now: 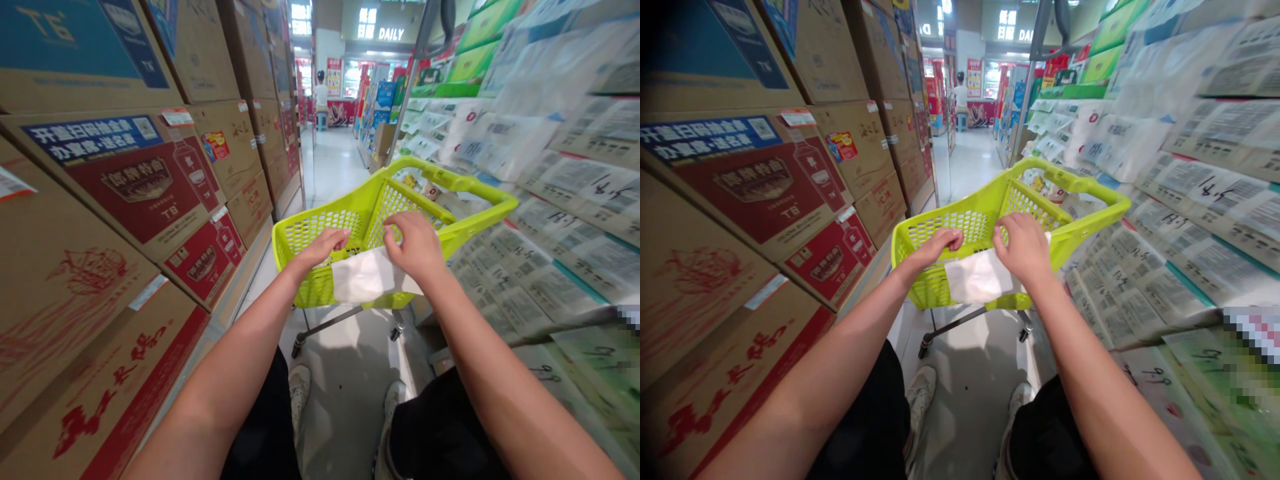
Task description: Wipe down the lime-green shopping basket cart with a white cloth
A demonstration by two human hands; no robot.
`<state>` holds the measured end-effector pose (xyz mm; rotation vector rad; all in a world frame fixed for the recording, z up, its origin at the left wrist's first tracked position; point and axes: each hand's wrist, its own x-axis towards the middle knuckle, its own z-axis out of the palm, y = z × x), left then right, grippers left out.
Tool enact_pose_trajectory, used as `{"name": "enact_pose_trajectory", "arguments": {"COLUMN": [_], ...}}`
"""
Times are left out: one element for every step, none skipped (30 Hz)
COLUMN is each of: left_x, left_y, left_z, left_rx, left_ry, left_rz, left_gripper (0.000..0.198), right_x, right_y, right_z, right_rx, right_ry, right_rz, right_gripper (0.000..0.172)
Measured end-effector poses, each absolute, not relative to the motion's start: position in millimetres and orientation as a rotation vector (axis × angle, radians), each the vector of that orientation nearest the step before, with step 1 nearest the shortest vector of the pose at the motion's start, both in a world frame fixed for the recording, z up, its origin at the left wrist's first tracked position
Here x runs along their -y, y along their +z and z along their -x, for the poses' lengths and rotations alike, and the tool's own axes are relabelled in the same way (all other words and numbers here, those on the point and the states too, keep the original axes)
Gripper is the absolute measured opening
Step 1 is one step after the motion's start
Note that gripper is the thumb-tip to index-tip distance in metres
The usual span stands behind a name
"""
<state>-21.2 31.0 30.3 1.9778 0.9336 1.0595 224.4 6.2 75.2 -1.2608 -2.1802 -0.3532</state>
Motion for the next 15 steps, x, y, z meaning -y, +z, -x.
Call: {"name": "enact_pose_trajectory", "arguments": {"left_x": [-34,-36,-38,-39,-39,-38,-36,-34,-30,-26,-21,-16,-10,-4,1], "left_y": [28,25,23,21,20,21,23,26,29,33,37,40,43,44,44], "left_z": [20,18,16,15,14,14,16,18,22,27,33,38,43,46,49], "left_rx": [-1.019,-1.111,-1.193,-1.257,-1.307,-1.343,-1.368,-1.386,-1.399,-1.407,-1.413,-1.417,-1.416,-1.422,-1.431], "left_ry": [1.098,1.103,1.079,1.037,0.989,0.946,0.915,0.893,0.868,0.821,0.748,0.622,0.464,0.297,0.14], "left_rz": [-1.961,-1.951,-1.955,-1.975,-2.003,-2.036,-2.07,-2.107,-2.148,-2.193,-2.239,-2.286,-2.305,-2.307,-2.313], "left_gripper": [0.055,0.055,0.055,0.055,0.056,0.056,0.056,0.057,0.059,0.06,0.06,0.059,0.057,0.058,0.061], "right_x": [0,6,11,14,15,15,13,9,4,-2,-10,-18,-26,-34,-40], "right_y": [70,63,56,48,42,37,33,31,31,33,34,37,38,40,40], "right_z": [-213,-202,-193,-187,-183,-181,-183,-187,-194,-204,-215,-228,-241,-254,-265], "right_rx": [2.275,2.367,2.446,2.507,2.547,2.564,2.56,2.541,2.512,2.472,2.417,2.357,2.299,2.249,2.211], "right_ry": [-0.332,-0.323,-0.332,-0.352,-0.378,-0.406,-0.43,-0.445,-0.457,-0.47,-0.488,-0.509,-0.534,-0.558,-0.582], "right_rz": [1.274,1.294,1.306,1.303,1.286,1.264,1.254,1.266,1.301,1.354,1.412,1.462,1.496,1.505,1.504], "right_gripper": [0.038,0.042,0.046,0.05,0.053,0.055,0.055,0.055,0.055,0.055,0.053,0.051,0.049,0.046,0.043]}}
